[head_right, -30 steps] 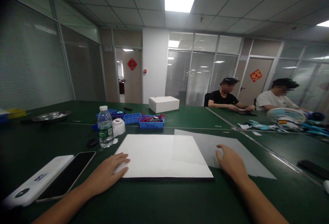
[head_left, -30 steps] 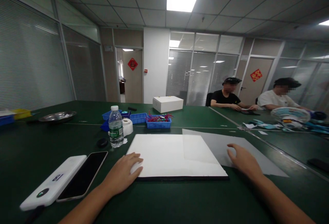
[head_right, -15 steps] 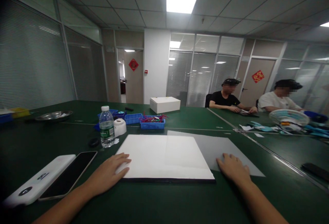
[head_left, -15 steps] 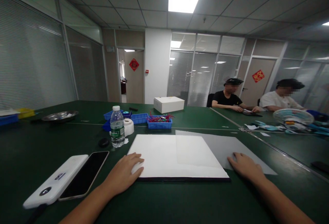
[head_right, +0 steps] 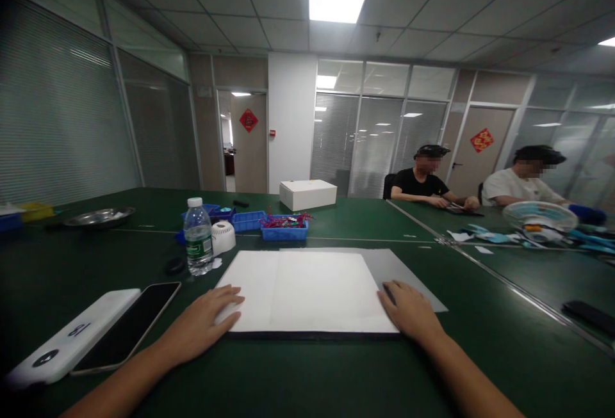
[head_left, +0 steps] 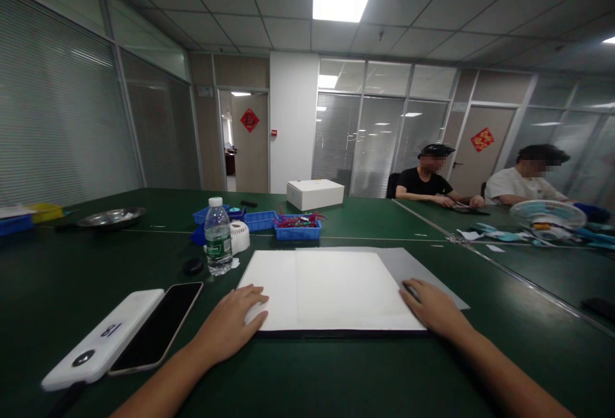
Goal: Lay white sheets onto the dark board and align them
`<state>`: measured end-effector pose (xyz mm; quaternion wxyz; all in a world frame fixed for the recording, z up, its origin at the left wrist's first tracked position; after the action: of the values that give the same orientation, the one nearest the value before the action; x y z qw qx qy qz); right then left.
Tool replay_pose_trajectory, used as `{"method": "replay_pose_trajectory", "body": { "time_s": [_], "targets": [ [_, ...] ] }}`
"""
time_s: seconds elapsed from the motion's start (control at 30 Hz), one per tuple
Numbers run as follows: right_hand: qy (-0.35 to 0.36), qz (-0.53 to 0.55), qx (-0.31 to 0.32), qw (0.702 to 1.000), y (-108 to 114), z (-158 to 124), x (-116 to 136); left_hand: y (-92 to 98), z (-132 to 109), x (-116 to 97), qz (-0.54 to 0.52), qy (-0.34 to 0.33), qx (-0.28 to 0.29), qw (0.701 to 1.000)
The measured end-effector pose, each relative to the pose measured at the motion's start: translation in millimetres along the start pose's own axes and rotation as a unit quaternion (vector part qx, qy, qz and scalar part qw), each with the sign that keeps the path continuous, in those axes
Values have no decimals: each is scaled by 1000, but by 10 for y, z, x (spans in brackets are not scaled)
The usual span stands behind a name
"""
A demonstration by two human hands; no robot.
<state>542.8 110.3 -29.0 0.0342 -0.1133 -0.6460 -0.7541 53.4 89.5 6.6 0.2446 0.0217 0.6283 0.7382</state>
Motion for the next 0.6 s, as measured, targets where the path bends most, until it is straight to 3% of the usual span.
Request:
{"method": "replay_pose_trajectory", "body": {
  "time_s": [0.23,0.47,0.6],
  "targets": [
    [61,31,1,998,83,-2,170,12,3,-25,2,2,5,1000],
    [-98,-3,-42,994,122,-3,-305,19,-12,-32,-8,4,11,1000],
    [-131,-6,-37,991,97,-17,-425,31,-20,-64,-10,-2,17,1000]
  ]
}}
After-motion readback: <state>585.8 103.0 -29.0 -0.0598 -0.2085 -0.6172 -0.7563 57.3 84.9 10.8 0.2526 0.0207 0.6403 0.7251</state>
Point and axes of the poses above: each hand's wrist, its own z-axis towards the middle knuckle, its own y-axis out of the back of the hand, x = y × z, the point moved 10 cm from there along z, towards the middle knuckle, and after that the axes turned 2 degrees about z, right-handed, at the moved point
